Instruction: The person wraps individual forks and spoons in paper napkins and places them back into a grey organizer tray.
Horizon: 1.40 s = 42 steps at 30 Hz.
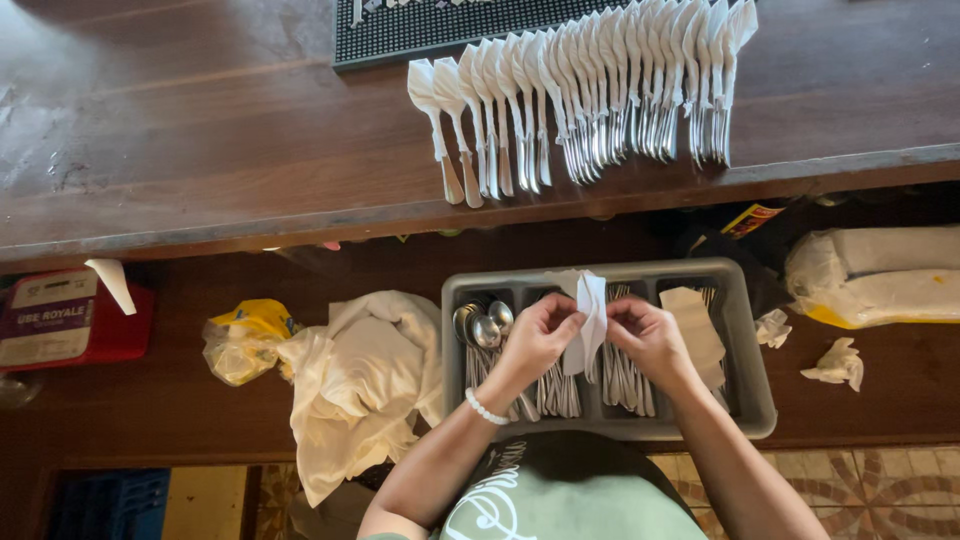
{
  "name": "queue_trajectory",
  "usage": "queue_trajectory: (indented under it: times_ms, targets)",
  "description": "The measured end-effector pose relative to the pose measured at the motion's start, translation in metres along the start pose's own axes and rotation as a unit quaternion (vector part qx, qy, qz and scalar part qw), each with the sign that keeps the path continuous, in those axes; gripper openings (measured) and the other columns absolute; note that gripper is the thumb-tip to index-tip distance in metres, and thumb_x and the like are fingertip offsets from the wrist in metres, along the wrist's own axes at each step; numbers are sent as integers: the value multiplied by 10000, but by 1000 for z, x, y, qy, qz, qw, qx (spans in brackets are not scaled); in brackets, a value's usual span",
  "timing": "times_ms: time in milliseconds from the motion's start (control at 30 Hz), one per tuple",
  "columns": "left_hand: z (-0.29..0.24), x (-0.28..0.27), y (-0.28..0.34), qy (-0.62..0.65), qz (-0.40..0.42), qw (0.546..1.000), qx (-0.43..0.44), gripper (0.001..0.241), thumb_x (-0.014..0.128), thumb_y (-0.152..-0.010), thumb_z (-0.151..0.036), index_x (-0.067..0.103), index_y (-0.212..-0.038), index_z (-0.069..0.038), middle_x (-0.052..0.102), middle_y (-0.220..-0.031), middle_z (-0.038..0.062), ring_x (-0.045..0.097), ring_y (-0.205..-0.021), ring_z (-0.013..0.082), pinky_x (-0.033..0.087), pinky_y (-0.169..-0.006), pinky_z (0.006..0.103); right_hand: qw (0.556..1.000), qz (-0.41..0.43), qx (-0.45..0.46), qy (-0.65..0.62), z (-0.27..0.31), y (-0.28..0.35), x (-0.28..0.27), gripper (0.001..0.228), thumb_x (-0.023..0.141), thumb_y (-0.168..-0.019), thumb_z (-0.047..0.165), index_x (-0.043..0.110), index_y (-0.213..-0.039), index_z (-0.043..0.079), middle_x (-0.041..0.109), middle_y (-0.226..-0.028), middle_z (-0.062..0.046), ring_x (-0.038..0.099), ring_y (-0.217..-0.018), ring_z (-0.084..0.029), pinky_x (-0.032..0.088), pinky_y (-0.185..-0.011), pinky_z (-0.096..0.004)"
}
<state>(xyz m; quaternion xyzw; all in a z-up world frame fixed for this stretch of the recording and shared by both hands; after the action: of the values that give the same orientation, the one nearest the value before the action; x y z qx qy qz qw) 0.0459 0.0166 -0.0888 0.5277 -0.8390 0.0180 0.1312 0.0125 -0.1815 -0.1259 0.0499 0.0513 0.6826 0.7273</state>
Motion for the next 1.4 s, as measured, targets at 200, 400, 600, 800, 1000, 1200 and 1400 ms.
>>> queue_trajectory:
  times_ms: [200,400,600,800,1000,1200,1400]
  targets:
    - [4,-12,4,44,-86,995,-32,161,600,-1002,-132,597,-1093,1,654,-944,29,593,-837,84,494,-739,228,999,-23,21,-13,6,-3,-5,159,697,-926,55,721,-1059,-27,747,-901,-52,671,-798,-86,528,-711,-225]
    - [27,-5,-1,78,-98,992,-5,210,627,-995,-144,558,-1128,4,645,-993,44,596,-895,88,491,-800,232,992,-40,-41,116,29,6,11,178,724,-876,56,730,-1041,-9,734,-905,-42,675,-802,-103,556,-727,-245]
    - [30,8,2,115,-89,989,21,297,653,-920,-97,502,-1170,-41,668,-1070,35,640,-972,87,531,-861,242,983,-45,-52,172,38,5,21,155,743,-861,77,726,-994,-2,726,-850,-44,687,-768,-117,562,-700,-264]
    - [24,7,4,101,-106,989,-12,170,653,-999,-126,625,-1110,0,691,-983,36,633,-880,92,522,-791,251,992,-43,-63,103,32,11,26,250,738,-918,139,668,-1112,-1,714,-925,-61,668,-831,-117,561,-738,-260]
    - [22,8,4,170,-96,980,-29,147,659,-998,-143,672,-1065,-12,709,-955,18,642,-846,72,528,-756,246,993,-67,-88,51,45,16,42,470,817,-843,140,568,-1211,-13,711,-1026,-80,674,-915,-123,566,-802,-270]
    - [23,2,3,225,-87,970,-29,130,666,-987,-115,702,-1062,-15,722,-946,14,655,-838,80,533,-766,246,993,-72,-80,48,57,19,48,463,814,-849,151,583,-1218,-7,728,-1021,-88,688,-913,-122,573,-798,-269]
    - [26,1,3,187,-86,978,-19,152,676,-985,-91,733,-1096,-4,737,-968,8,641,-855,60,515,-786,227,990,-85,-89,66,65,20,52,448,811,-859,161,595,-1212,-12,726,-1002,-78,676,-887,-104,567,-765,-255]
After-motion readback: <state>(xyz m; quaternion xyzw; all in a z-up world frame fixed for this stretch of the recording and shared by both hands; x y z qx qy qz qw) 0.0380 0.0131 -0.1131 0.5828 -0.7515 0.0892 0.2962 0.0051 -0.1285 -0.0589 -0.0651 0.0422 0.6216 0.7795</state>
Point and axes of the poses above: each hand's wrist, its own y-axis away from the middle knuckle, its own x-axis out of the palm, z = x × y, the point moved 3 cm from there along -y, towards the middle knuckle
